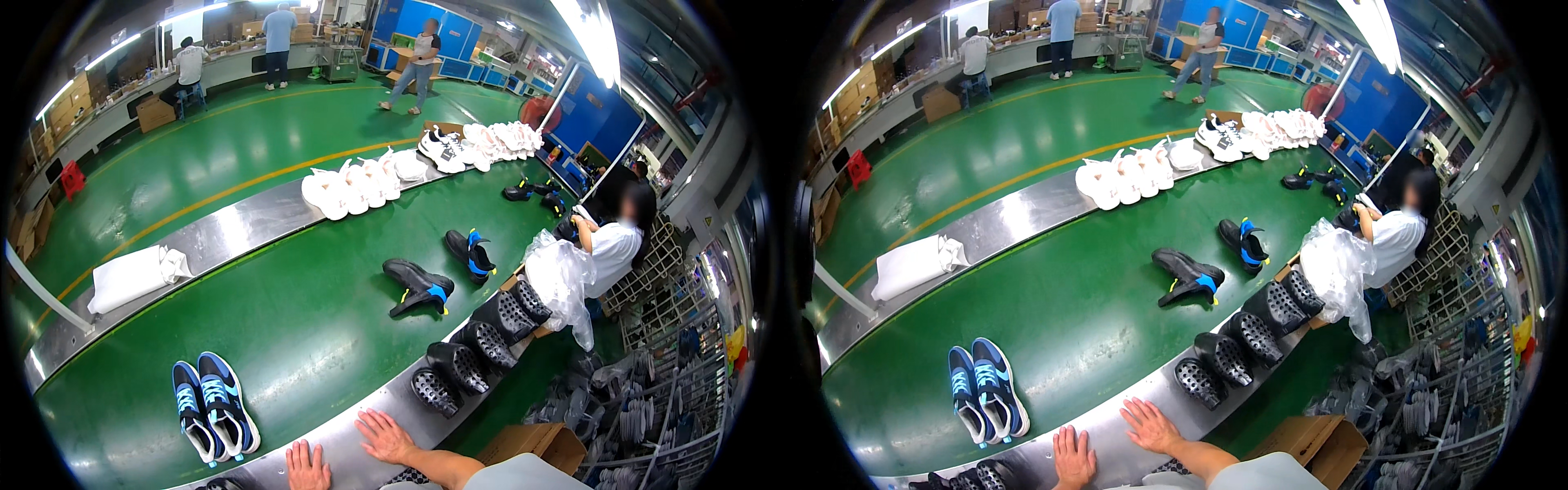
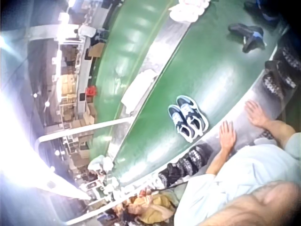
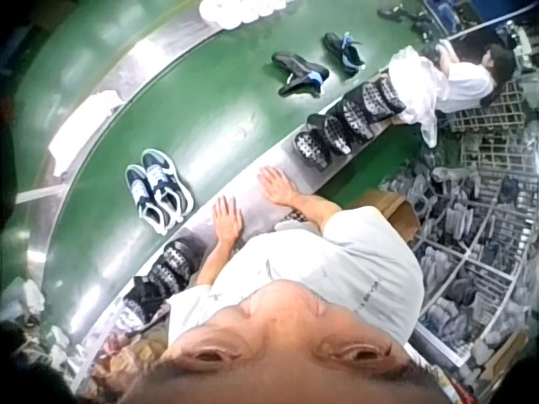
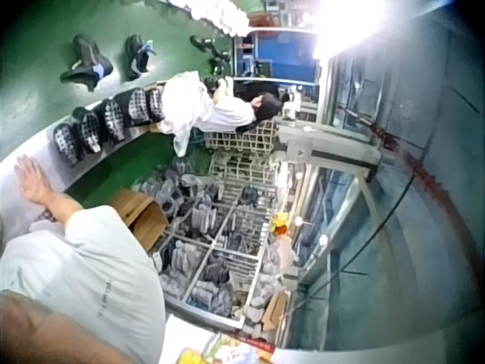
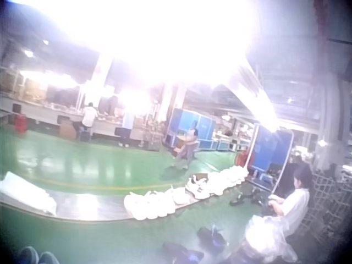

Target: The person inserts black plastic shoe trees into black and blue sneakers on a conveyor belt, then adjusts the laces and straps. The shoes remain on the belt after each adjustment.

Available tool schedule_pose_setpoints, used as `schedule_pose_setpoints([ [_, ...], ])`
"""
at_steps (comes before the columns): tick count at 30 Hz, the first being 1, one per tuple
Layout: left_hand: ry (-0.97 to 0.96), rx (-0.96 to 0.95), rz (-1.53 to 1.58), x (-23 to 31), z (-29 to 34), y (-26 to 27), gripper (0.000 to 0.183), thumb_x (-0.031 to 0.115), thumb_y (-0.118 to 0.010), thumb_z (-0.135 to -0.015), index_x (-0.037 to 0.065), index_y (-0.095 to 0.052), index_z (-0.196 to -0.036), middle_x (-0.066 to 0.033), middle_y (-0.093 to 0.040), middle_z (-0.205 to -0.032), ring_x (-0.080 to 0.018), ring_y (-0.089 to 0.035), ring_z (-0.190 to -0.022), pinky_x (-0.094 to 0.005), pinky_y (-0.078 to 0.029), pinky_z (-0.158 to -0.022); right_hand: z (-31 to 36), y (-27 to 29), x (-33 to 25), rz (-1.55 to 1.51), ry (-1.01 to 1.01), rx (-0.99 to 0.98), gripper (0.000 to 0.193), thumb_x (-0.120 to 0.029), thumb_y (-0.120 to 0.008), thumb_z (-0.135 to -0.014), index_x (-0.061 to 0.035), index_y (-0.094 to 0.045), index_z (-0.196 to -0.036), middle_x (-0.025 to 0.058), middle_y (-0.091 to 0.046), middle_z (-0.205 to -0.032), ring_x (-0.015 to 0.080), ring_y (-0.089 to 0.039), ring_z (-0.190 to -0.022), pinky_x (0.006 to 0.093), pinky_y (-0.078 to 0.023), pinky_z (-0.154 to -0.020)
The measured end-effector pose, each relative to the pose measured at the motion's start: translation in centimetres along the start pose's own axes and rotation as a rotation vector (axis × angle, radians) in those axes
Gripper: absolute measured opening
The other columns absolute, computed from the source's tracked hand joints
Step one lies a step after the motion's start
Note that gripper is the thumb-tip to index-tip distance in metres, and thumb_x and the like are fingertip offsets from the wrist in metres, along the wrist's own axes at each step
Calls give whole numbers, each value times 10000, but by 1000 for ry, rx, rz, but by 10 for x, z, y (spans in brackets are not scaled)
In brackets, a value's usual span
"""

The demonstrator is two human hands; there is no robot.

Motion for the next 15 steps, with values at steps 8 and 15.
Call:
schedule_pose_setpoints([
  [8, 42, -86, 26, 0, 2, 7, 567, 341, -524, -999, 68, -489, -1495, -276, -412, -1543, -441, -346, -1452, -577, -217, -1225, -1, -2, -1, -29, 14, 60, 676, -447, -552, -983, -103, -396, -1544, 129, -337, -1623, 299, -287, -1510, 468, -226, -1231],
  [15, 33, -61, 11, 1, 2, 7, 550, 345, -525, -1003, 67, -508, -1478, -278, -432, -1526, -441, -366, -1440, -575, -229, -1222, 1, -2, -1, -23, 13, 59, 674, -451, -553, -983, -109, -397, -1543, 129, -329, -1628, 300, -280, -1513, 470, -221, -1231],
])
Point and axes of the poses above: each hand's wrist, its own z-axis away from the middle knuckle, its own y-axis out of the back of the hand, x = y × z, the point moved 3 cm from there along -z, towards the middle knuckle
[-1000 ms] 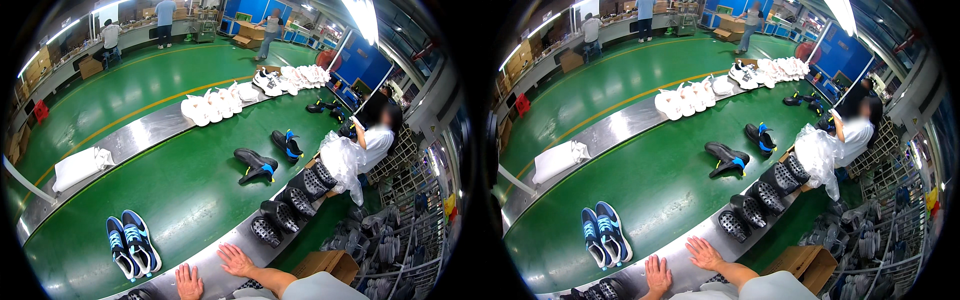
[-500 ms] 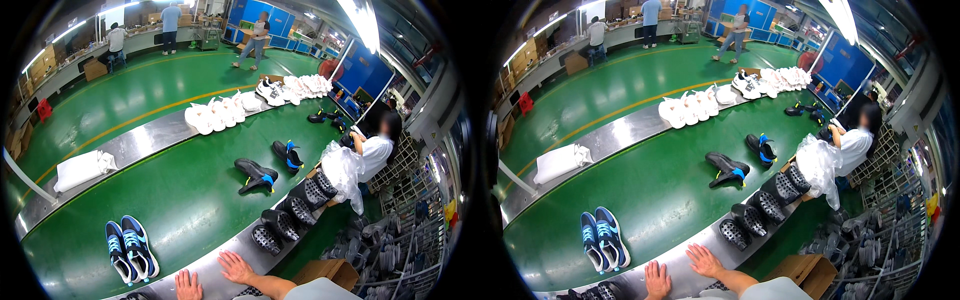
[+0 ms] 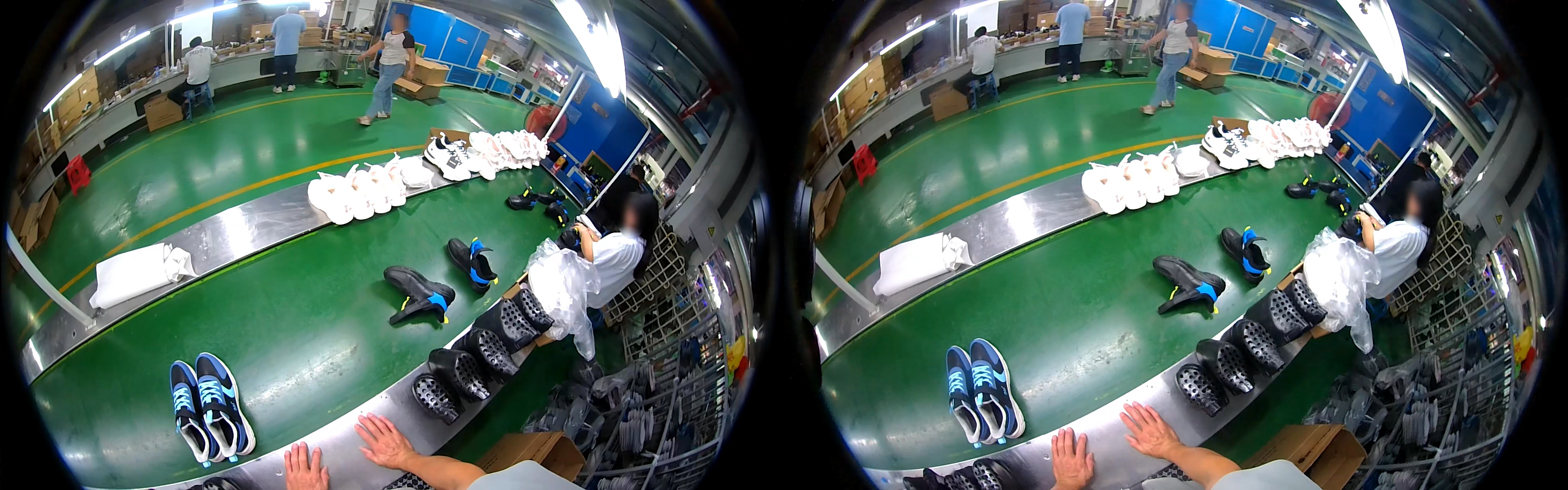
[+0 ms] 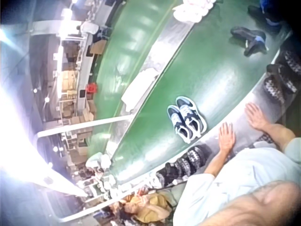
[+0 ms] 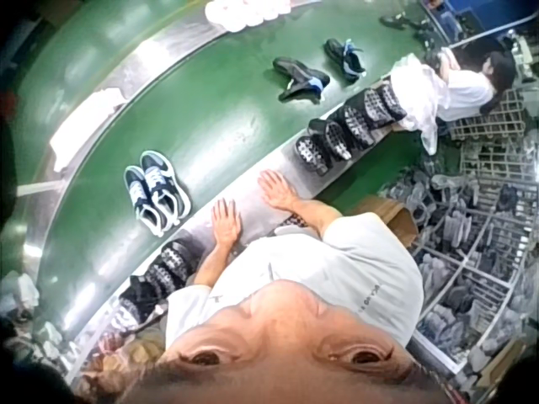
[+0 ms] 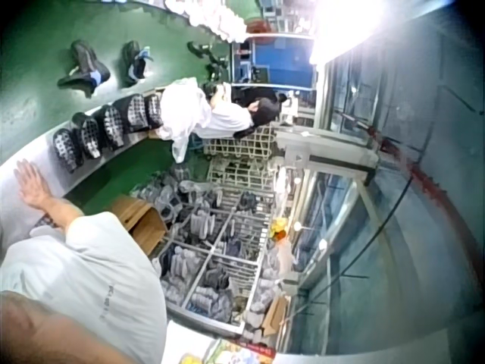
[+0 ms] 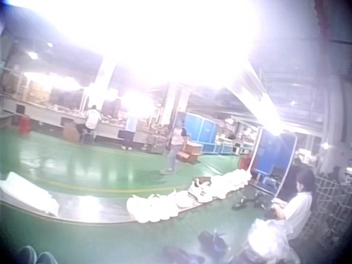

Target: The person inserts black plastic shoe trees into black and blue sneakers on a conveyor belt, then adjusts the laces and straps. The shoes remain on the belt after each adjustment.

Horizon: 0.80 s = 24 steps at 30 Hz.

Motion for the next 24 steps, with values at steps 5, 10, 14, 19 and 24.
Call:
schedule_pose_setpoints([
  [5, -4, 10, 4, 0, 0, 2, 558, 340, -538, -993, 66, -507, -1478, -282, -435, -1522, -440, -369, -1437, -575, -231, -1221, 1, -1, 0, 9, -2, -6, 682, -460, -551, -986, -109, -388, -1548, 129, -318, -1636, 302, -278, -1515, 476, -220, -1232],
  [10, 1, 8, 7, -1, 1, 1, 576, 332, -545, -983, 66, -494, -1491, -282, -436, -1521, -443, -368, -1437, -575, -233, -1221, -1, -3, 0, -9, -6, -14, 686, -460, -555, -985, -115, -382, -1553, 129, -315, -1638, 303, -277, -1517, 480, -217, -1233],
  [14, -68, 142, -24, -2, 0, -10, 562, 305, -657, -846, 57, -607, -1347, -293, -450, -1468, -494, -385, -1399, -631, -258, -1187, 1, -3, 0, -35, -10, 27, 686, -458, -565, -976, -114, -397, -1545, 128, -317, -1636, 304, -283, -1515, 482, -214, -1233],
  [19, -63, 131, -37, -2, -1, -8, 563, 313, -662, -845, 61, -613, -1346, -286, -460, -1463, -485, -402, -1389, -622, -280, -1179, 0, -2, 0, -10, -2, 19, 690, -459, -577, -961, -113, -413, -1536, 126, -327, -1631, 304, -288, -1513, 482, -213, -1233],
  [24, -57, 126, -65, -2, -1, -7, 555, 326, -665, -852, 75, -619, -1344, -269, -470, -1463, -468, -413, -1390, -607, -291, -1180, -1, -2, 1, -23, -4, -2, 681, -453, -582, -955, -113, -431, -1525, 126, -341, -1620, 300, -290, -1510, 478, -207, -1234],
])
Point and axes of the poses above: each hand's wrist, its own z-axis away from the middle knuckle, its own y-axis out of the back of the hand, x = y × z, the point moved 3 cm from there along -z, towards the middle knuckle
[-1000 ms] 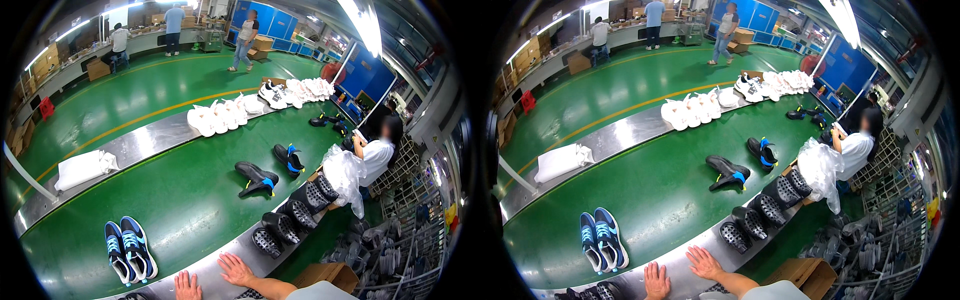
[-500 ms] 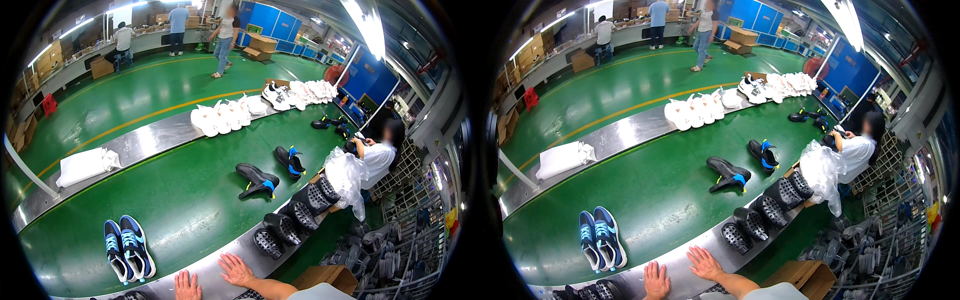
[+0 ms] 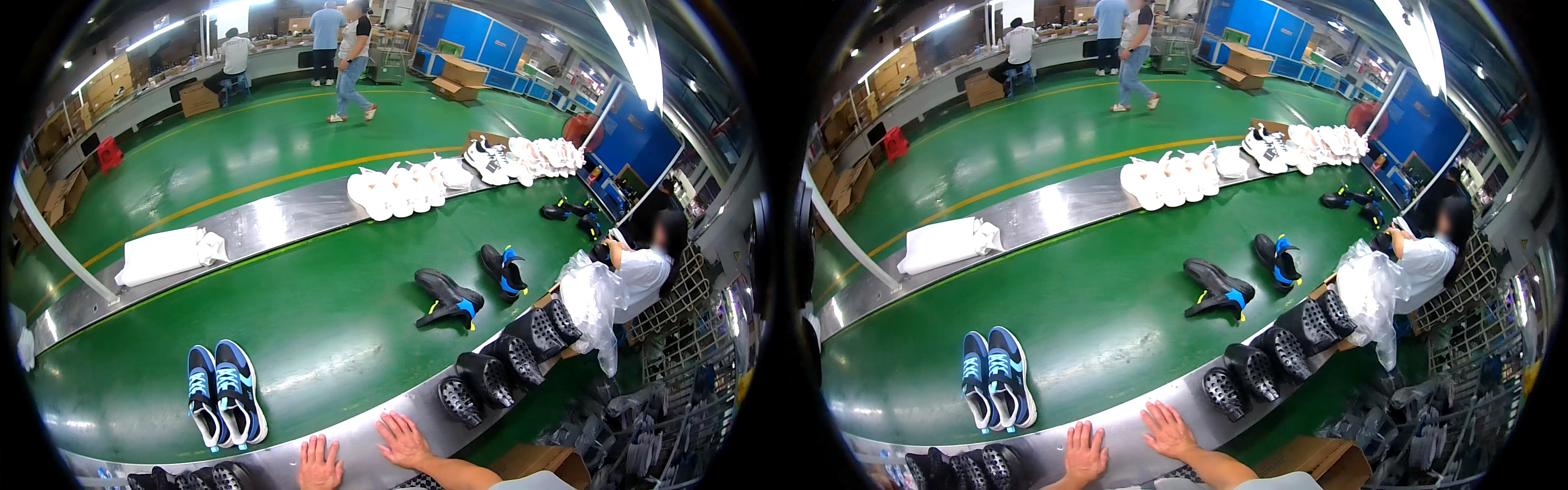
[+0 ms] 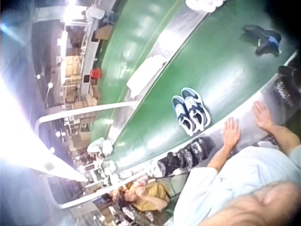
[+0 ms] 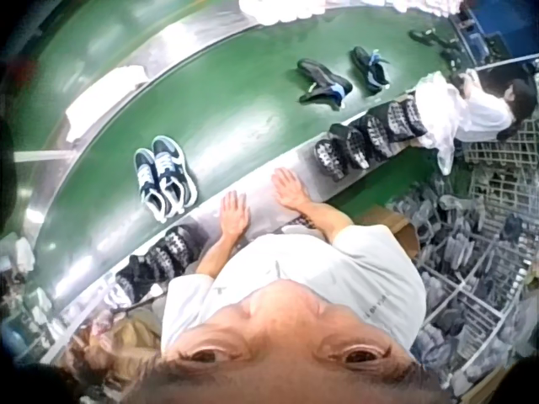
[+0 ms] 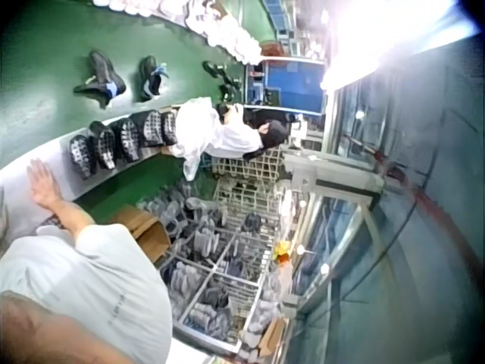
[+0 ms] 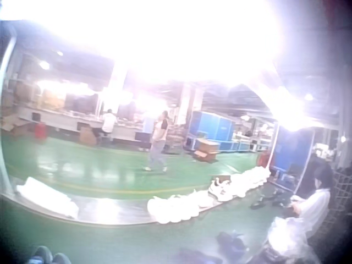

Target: The person inserts black plastic shoe trees into black and blue sneakers on a conveyor belt, then adjusts the laces and straps. The shoes remain on the belt after each adjustment.

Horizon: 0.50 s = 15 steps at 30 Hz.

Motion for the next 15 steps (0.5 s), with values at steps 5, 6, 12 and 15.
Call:
schedule_pose_setpoints([
  [5, 0, 14, -16, 0, 0, 1, 543, 342, -668, -858, 104, -627, -1344, -248, -479, -1469, -445, -419, -1395, -597, -294, -1182, 0, -3, 1, -7, 7, 20, 667, -451, -584, -951, -110, -455, -1509, 127, -348, -1615, 300, -293, -1508, 477, -207, -1234],
  [6, 6, 8, -15, 0, 1, 1, 541, 343, -666, -862, 110, -625, -1348, -246, -480, -1469, -441, -420, -1396, -595, -293, -1183, 0, -2, 1, 1, 9, 15, 667, -453, -585, -950, -111, -457, -1508, 127, -349, -1615, 301, -294, -1507, 478, -208, -1233],
  [12, 25, -37, 3, 0, -1, 3, 545, 350, -654, -881, 137, -606, -1380, -235, -486, -1469, -421, -423, -1401, -584, -289, -1187, 0, -4, 2, 34, 15, 12, 666, -461, -595, -945, -119, -467, -1502, 128, -358, -1612, 305, -303, -1501, 490, -213, -1230],
  [15, 21, -37, -10, 0, 0, 1, 550, 356, -653, -884, 140, -599, -1387, -235, -486, -1468, -421, -419, -1404, -581, -288, -1188, 0, -4, 2, 29, 20, 22, 668, -462, -598, -943, -122, -468, -1504, 128, -361, -1612, 307, -303, -1501, 495, -212, -1230],
])
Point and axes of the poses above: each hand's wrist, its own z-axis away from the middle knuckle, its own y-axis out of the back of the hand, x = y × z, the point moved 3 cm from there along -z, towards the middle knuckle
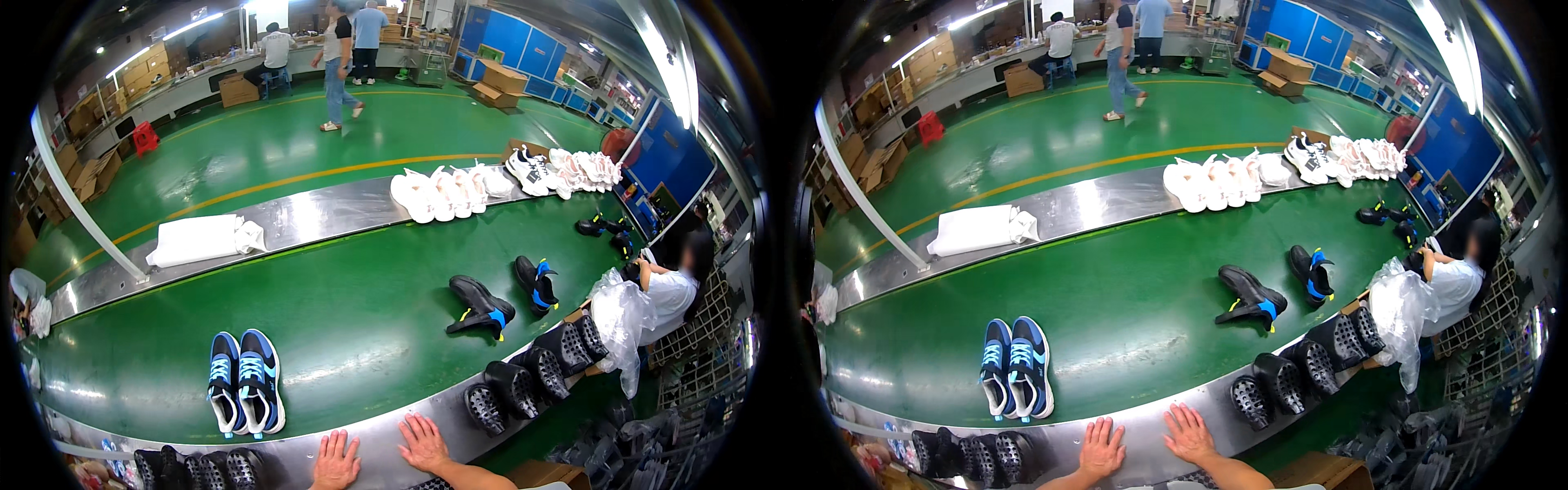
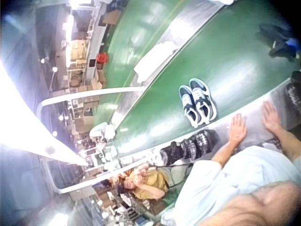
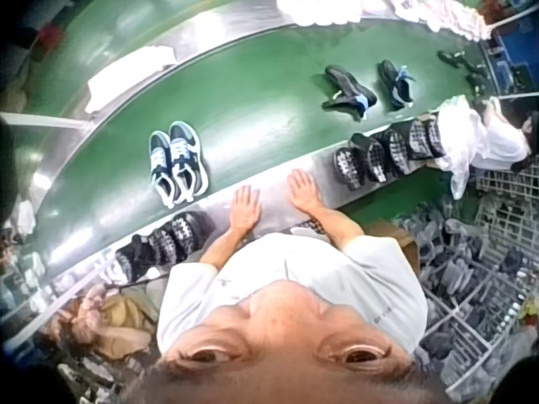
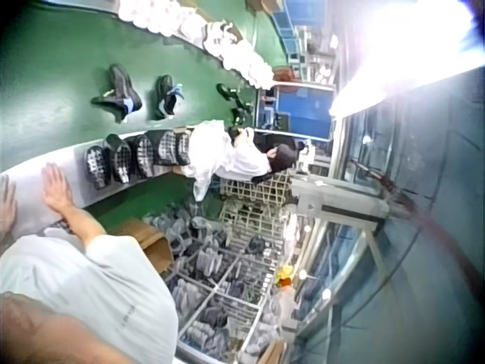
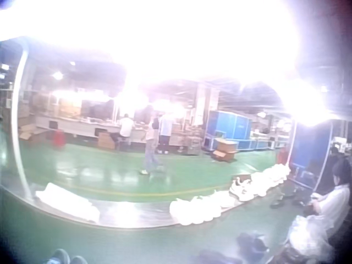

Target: The person inserts black plastic shoe trees into black and blue sneakers on a conveyor belt, then adjusts the laces and straps. The shoes remain on the belt after each adjustment.

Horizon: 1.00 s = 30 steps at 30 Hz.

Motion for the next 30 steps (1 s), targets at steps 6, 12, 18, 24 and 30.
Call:
schedule_pose_setpoints([
  [6, 6, -10, 18, 0, -2, 2, 555, 359, -661, -883, 138, -597, -1388, -237, -486, -1469, -422, -412, -1408, -580, -284, -1190, -1, -2, 1, 15, 3, -17, 670, -465, -590, -946, -110, -469, -1502, 139, -353, -1615, 322, -297, -1501, 498, -203, -1232],
  [12, 1, -13, 11, 1, -2, 3, 559, 350, -678, -874, 137, -596, -1385, -237, -488, -1463, -420, -414, -1405, -577, -286, -1189, 0, -2, 1, 36, 9, -22, 670, -474, -582, -947, -104, -474, -1495, 143, -356, -1609, 327, -291, -1501, 499, -201, -1231],
  [18, 2, 6, 29, 2, -4, 5, 558, 347, -687, -869, 142, -599, -1380, -235, -490, -1459, -420, -425, -1391, -574, -297, -1183, -1, -2, 2, 37, 10, -18, 666, -469, -591, -944, -103, -480, -1489, 141, -368, -1601, 327, -300, -1496, 497, -217, -1224],
  [24, -3, 13, 19, 3, -4, 5, 546, 348, -677, -873, 138, -604, -1372, -238, -492, -1456, -424, -430, -1386, -579, -302, -1179, 0, -1, 3, 35, 15, -3, 651, -455, -589, -952, -104, -481, -1489, 140, -377, -1597, 329, -308, -1491, 499, -223, -1221],
  [30, 0, 12, 15, 1, -2, 1, 545, 353, -664, -879, 133, -604, -1375, -247, -491, -1460, -429, -426, -1389, -586, -297, -1180, -2, 2, 1, 37, 16, -22, 640, -444, -584, -968, -115, -467, -1504, 130, -350, -1616, 317, -320, -1489, 493, -249, -1214],
])
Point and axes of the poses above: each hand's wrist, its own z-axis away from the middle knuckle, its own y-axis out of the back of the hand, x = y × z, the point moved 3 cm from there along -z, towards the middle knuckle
